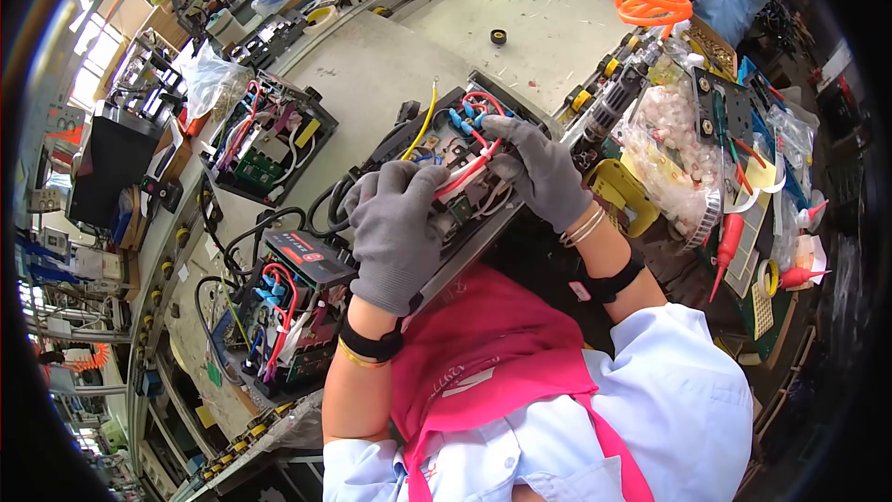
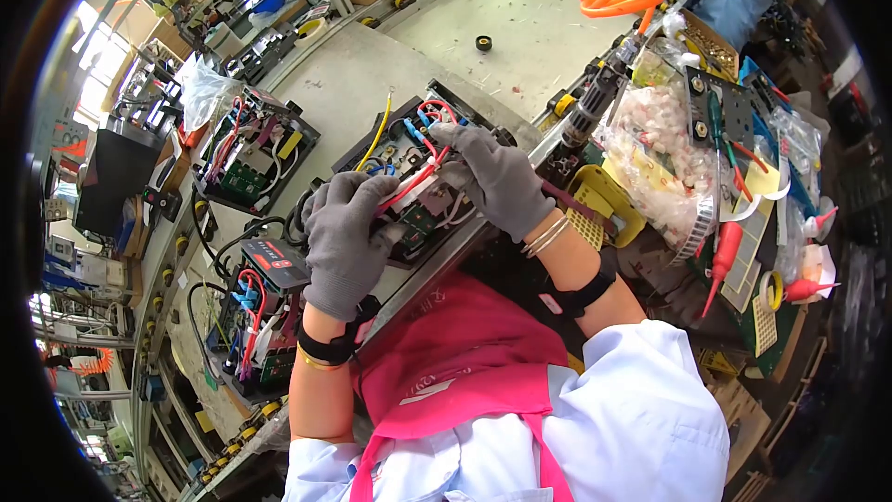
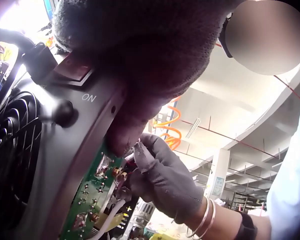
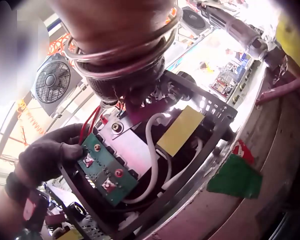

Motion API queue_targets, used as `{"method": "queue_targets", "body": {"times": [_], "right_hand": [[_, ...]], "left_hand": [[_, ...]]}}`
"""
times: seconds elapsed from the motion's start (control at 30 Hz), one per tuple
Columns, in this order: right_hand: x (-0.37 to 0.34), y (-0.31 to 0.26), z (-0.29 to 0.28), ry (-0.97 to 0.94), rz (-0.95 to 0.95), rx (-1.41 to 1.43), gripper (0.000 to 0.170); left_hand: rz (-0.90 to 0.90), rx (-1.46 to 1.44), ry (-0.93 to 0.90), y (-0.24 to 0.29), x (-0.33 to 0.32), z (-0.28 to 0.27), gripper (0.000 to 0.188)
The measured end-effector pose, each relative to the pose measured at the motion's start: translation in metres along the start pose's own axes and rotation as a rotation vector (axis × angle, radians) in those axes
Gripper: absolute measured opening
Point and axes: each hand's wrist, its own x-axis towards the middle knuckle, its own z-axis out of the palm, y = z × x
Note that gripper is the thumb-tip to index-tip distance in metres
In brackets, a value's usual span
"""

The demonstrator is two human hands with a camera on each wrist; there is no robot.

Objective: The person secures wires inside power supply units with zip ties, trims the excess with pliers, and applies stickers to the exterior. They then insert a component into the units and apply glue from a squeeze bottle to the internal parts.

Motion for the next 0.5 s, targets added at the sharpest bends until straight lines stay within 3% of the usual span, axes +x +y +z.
{"method": "queue_targets", "body": {"times": [0.23,0.37,0.5], "right_hand": [[-0.002,0.011,0.004,0.025,-0.037,0.042,0.039],[-0.004,0.009,0.006,0.011,0.027,0.091,0.032],[-0.005,0.011,0.009,0.039,-0.011,0.039,0.039]], "left_hand": [[-0.006,0.011,-0.026,0.004,0.0,-0.002,0.049],[-0.017,0.02,-0.019,0.004,-0.001,-0.001,0.049],[-0.015,0.042,-0.016,0.004,-0.002,-0.001,0.05]]}}
